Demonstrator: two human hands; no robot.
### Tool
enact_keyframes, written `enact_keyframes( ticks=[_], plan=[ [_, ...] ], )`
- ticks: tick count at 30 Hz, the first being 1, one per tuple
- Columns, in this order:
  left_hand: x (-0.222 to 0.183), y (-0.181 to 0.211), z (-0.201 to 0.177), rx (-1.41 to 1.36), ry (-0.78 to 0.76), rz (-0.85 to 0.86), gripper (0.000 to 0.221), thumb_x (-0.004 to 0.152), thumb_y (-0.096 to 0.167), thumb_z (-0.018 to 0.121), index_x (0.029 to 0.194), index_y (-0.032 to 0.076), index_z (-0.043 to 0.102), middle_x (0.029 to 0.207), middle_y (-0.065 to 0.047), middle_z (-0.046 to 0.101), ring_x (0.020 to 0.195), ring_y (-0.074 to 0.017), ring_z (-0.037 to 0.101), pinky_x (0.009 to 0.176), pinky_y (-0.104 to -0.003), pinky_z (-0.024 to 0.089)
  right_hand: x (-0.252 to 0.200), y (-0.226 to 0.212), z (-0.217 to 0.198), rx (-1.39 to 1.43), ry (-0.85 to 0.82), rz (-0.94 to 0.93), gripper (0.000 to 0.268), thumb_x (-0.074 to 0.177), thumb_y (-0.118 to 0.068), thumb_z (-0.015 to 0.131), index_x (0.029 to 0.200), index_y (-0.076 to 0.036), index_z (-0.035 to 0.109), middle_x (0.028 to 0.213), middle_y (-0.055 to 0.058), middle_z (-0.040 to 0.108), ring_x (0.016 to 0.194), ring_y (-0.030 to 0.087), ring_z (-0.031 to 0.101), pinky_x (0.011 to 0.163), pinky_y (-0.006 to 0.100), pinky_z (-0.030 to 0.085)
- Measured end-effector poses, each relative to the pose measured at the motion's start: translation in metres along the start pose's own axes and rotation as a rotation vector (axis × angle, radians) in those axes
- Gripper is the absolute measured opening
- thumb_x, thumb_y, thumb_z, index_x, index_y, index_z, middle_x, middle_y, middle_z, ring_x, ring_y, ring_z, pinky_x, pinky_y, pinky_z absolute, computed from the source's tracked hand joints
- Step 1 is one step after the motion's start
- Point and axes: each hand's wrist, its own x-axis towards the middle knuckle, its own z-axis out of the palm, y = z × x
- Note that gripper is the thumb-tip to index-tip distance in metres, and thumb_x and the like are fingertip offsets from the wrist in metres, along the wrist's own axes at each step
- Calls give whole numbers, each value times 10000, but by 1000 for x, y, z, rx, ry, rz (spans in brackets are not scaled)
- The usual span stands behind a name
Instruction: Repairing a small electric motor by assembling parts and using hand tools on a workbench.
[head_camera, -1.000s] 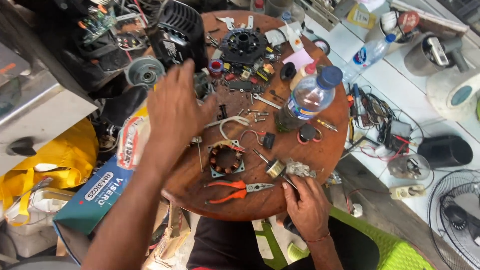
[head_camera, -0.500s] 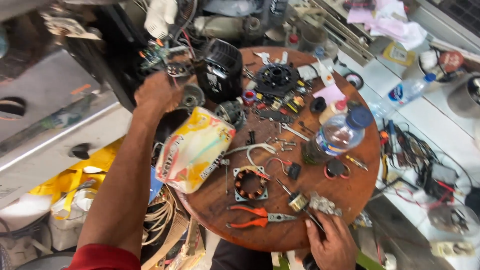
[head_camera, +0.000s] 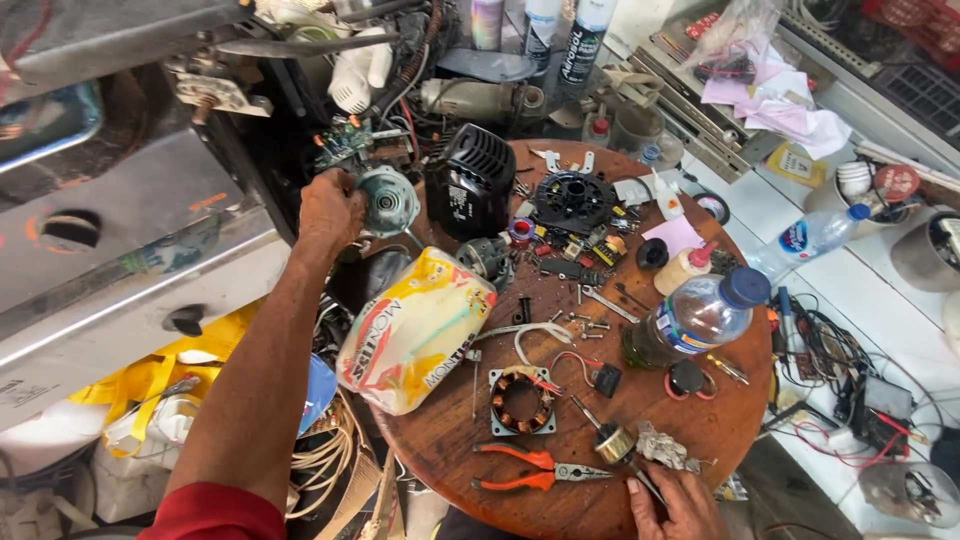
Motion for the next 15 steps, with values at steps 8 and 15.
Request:
enact_keyframes(
  ticks=[8,15],
  plan=[
    [-4,-11,-28,-169,191,88,129,854,210,668,882,87,693,798,-30,680,738,-181,604,695,-377,505,6,26,21,1,-40,-28,466,833,-534,693,1259,-355,756,1180,-58,717,1186,234,659,903,415,588],
    [-49,38,-48,-506,13,35,65,971,70,665,933,67,613,771,-34,657,555,-129,620,495,-276,536,12,27,17,-13,-153,-35,486,862,-555,652,1300,-358,723,1184,-33,688,1173,266,656,928,466,588]
  ],
)
